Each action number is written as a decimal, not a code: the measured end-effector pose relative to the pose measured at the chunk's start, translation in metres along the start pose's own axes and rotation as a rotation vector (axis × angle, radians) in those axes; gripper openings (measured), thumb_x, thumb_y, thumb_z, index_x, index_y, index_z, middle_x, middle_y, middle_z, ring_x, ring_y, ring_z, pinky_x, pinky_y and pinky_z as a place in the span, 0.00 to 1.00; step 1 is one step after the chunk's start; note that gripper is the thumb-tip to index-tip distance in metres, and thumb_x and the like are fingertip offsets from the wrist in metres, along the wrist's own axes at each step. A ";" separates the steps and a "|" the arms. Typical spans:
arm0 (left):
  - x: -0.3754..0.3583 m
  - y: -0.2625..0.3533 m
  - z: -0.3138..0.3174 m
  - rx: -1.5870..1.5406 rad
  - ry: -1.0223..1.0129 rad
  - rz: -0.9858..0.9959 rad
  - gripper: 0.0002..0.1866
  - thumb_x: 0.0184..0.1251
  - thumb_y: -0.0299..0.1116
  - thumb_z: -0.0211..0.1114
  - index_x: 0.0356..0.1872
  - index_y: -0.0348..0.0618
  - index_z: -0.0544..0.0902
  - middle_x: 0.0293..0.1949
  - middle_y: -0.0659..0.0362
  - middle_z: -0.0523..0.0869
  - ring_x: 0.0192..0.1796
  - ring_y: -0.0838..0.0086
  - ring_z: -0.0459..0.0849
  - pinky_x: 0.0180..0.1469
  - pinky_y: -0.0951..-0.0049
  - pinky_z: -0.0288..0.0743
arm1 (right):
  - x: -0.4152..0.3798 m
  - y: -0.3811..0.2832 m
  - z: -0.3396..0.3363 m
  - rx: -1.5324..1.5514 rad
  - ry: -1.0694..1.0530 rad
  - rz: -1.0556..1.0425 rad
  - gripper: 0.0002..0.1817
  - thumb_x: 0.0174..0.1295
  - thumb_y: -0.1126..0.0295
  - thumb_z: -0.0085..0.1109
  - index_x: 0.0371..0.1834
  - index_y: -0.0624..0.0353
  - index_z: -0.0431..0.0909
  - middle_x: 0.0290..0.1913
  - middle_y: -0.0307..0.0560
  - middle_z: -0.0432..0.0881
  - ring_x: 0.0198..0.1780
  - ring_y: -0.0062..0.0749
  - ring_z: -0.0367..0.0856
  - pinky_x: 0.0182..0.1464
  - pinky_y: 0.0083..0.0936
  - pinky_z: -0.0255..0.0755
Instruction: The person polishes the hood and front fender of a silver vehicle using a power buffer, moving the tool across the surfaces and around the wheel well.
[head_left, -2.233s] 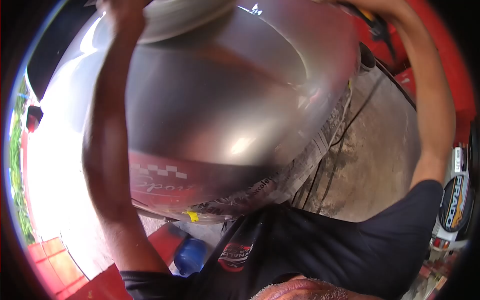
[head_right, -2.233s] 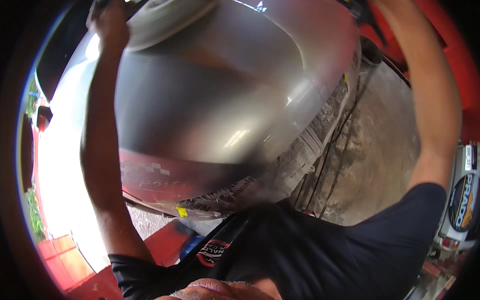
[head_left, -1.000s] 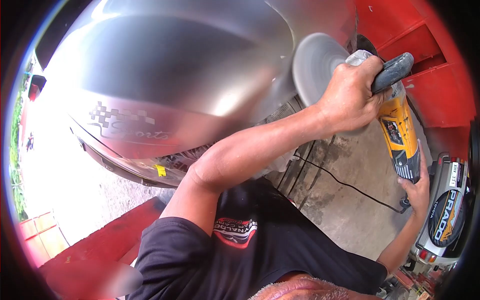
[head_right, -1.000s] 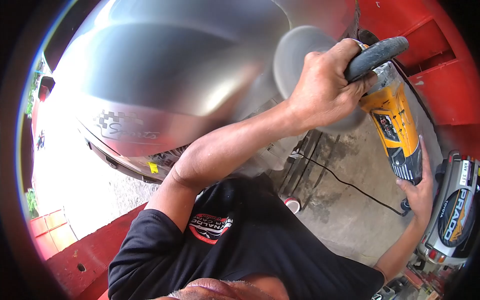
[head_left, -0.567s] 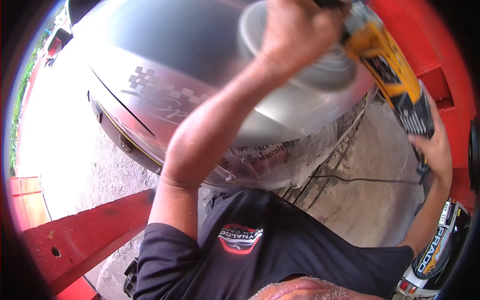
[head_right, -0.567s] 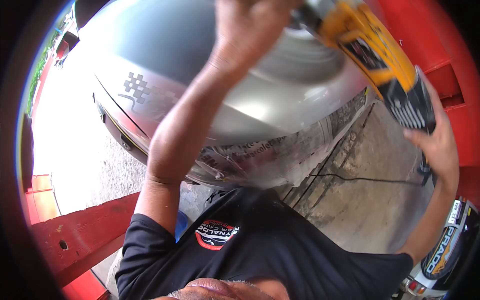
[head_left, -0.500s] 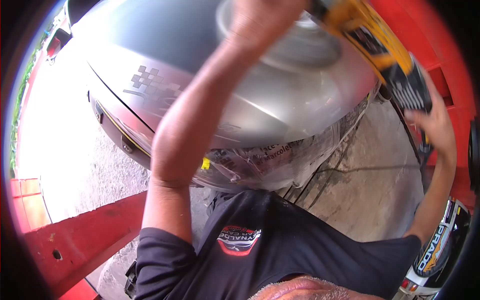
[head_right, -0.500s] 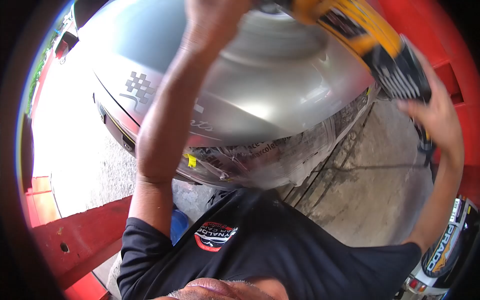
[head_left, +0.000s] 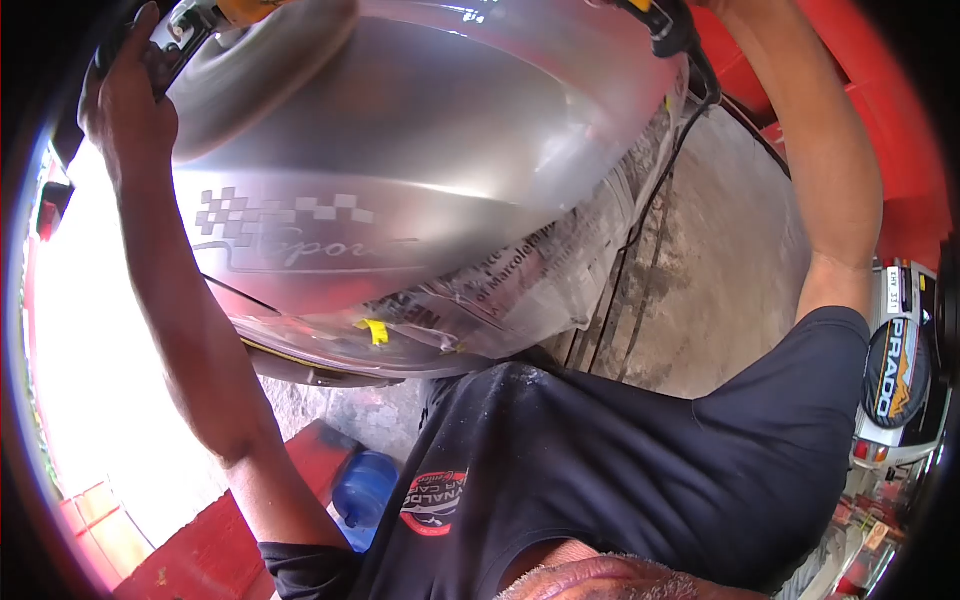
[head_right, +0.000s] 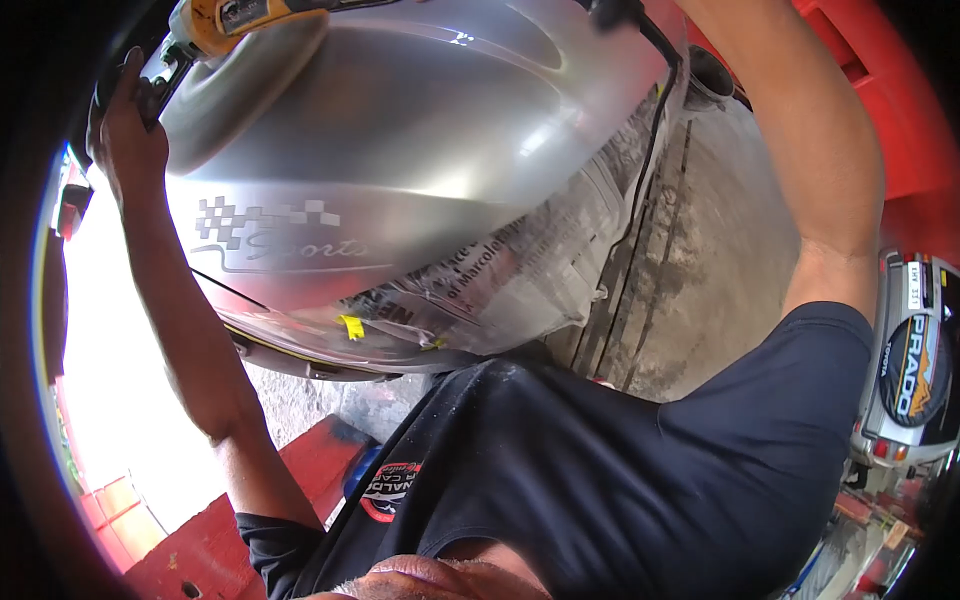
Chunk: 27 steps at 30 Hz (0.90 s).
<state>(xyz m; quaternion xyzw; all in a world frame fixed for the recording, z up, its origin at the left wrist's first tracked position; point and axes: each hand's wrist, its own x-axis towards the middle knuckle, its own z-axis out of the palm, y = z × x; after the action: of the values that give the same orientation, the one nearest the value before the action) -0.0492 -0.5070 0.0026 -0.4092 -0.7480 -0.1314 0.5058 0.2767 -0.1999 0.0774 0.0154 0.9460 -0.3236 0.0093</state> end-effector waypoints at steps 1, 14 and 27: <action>-0.001 0.022 -0.013 -0.074 -0.053 -0.033 0.35 0.59 0.12 0.62 0.64 0.64 0.83 0.49 0.58 0.90 0.52 0.67 0.88 0.58 0.66 0.81 | -0.012 0.006 0.006 -0.132 0.078 0.013 0.45 0.58 0.72 0.75 0.78 0.59 0.59 0.52 0.47 0.83 0.51 0.29 0.80 0.53 0.22 0.75; 0.068 0.393 -0.058 -1.334 -0.337 -0.429 0.10 0.66 0.30 0.68 0.42 0.34 0.83 0.29 0.57 0.84 0.31 0.75 0.80 0.35 0.68 0.74 | -0.281 0.158 0.053 0.130 0.462 0.271 0.52 0.54 0.67 0.76 0.81 0.63 0.54 0.72 0.51 0.71 0.73 0.35 0.68 0.76 0.32 0.58; -0.042 0.444 -0.152 -1.399 -0.458 -0.080 0.16 0.50 0.22 0.75 0.37 0.35 0.77 0.22 0.51 0.78 0.22 0.57 0.82 0.25 0.63 0.74 | -0.409 0.166 0.217 0.645 0.505 0.575 0.66 0.37 0.65 0.88 0.81 0.62 0.54 0.72 0.53 0.73 0.75 0.37 0.68 0.76 0.35 0.58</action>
<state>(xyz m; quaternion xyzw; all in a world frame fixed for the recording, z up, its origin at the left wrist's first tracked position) 0.3869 -0.3401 -0.0611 -0.6256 -0.5908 -0.5073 -0.0475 0.6930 -0.2113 -0.1847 0.3553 0.7279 -0.5703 -0.1365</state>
